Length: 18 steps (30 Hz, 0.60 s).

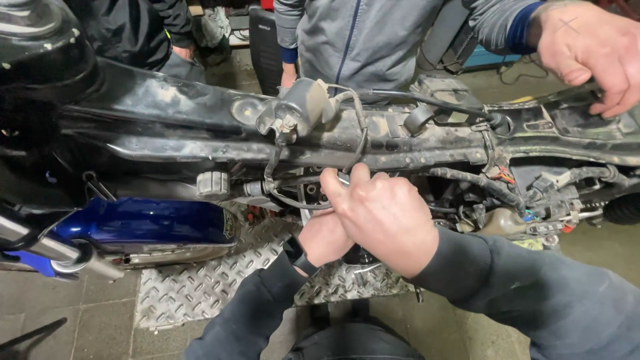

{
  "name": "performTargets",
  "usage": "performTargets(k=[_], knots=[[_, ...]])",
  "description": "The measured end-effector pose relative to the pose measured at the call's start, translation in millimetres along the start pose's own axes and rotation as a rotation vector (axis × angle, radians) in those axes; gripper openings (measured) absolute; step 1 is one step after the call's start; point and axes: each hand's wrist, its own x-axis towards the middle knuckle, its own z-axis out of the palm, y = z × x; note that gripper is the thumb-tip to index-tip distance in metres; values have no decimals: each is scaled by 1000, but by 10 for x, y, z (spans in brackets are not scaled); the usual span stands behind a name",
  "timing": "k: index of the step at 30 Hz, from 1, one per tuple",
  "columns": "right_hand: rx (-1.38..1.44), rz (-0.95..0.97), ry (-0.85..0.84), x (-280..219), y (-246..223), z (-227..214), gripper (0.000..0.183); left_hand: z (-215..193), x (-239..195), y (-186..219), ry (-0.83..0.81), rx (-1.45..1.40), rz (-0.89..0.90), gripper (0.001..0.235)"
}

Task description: The person wipes the motorcycle engine area with a red cloth, then retrieves a ratchet and socket from a tool rack. They return to the motorcycle and use the ratchet to tighten a bolt on the engine casing while another person stands nearby.

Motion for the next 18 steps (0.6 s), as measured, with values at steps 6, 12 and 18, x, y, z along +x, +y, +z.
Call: performTargets(k=[6, 12, 18], knots=[[183, -137, -88, -11, 322, -75, 37, -111, 72, 135, -17, 60, -94, 14], [258, -258, 248, -252, 646, -395, 53, -148, 135, 212, 145, 109, -18, 22], [682, 125, 401, -1190, 1040, 398, 41, -226, 119, 135, 117, -33, -175, 23]])
